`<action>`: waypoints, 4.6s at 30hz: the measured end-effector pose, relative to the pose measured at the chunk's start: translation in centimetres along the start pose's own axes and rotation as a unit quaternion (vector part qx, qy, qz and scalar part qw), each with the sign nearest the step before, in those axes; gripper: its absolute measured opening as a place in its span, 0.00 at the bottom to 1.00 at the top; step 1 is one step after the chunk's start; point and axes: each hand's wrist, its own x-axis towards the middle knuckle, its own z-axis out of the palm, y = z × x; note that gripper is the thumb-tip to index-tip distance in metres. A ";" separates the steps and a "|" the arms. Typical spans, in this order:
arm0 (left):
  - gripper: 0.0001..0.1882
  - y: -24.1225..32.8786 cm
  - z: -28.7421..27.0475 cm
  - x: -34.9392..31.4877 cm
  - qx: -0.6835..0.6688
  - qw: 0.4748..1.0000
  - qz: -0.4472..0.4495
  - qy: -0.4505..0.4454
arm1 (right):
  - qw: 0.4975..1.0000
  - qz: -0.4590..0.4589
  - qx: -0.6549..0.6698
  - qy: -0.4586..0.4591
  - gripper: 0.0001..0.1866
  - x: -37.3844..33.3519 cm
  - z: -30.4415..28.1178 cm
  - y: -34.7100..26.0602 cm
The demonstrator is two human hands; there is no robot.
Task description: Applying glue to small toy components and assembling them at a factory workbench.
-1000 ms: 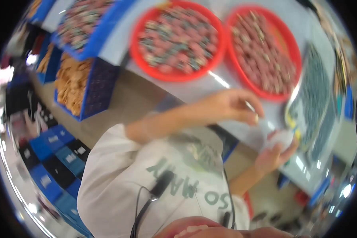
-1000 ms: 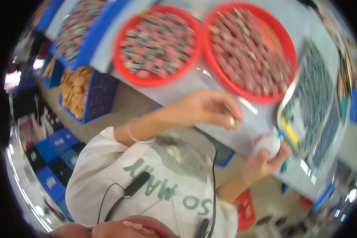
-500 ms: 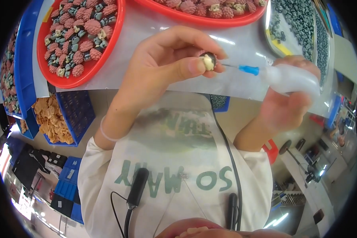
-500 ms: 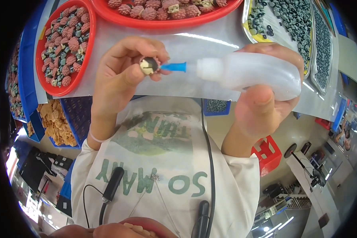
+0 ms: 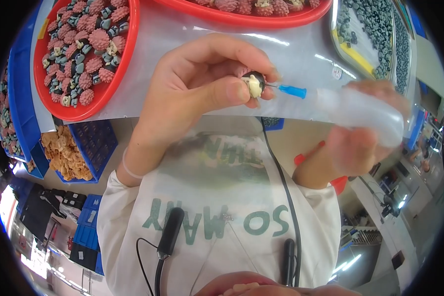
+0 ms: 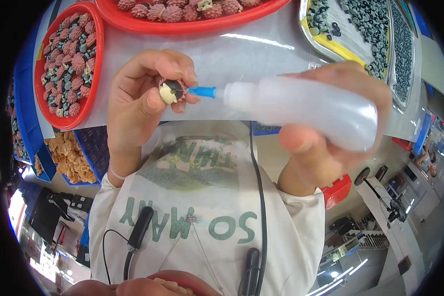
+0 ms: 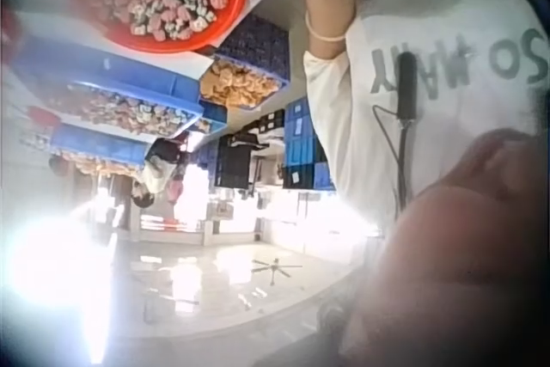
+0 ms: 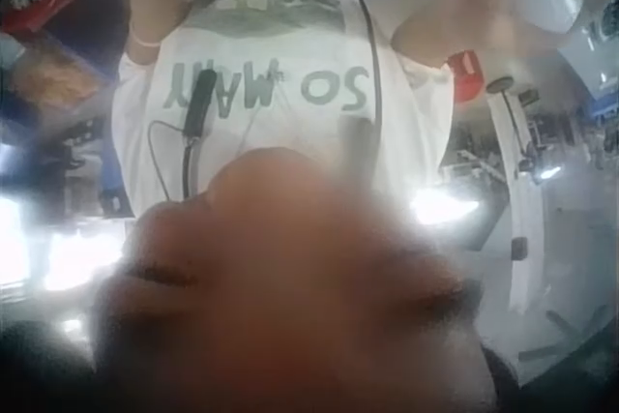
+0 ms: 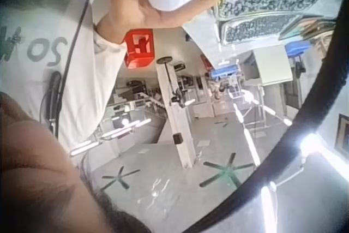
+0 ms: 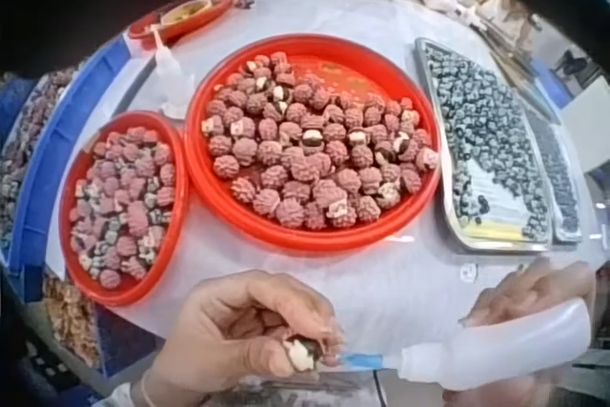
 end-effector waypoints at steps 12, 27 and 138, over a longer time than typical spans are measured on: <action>0.19 0.0 0.0 0.0 -0.002 1.000 -0.005 -0.001 | 0.953 -0.183 -0.174 -0.170 0.23 1.2 -1.2 -2.6; 0.19 0.0 0.4 0.2 -0.017 1.000 -0.014 0.013 | 0.999 -0.029 -0.018 0.039 0.26 -0.9 -2.9 -0.8; 0.11 7.6 -2.7 -2.0 0.645 0.712 0.231 0.151 | 0.972 -0.124 -0.197 0.014 0.11 -3.0 4.3 2.1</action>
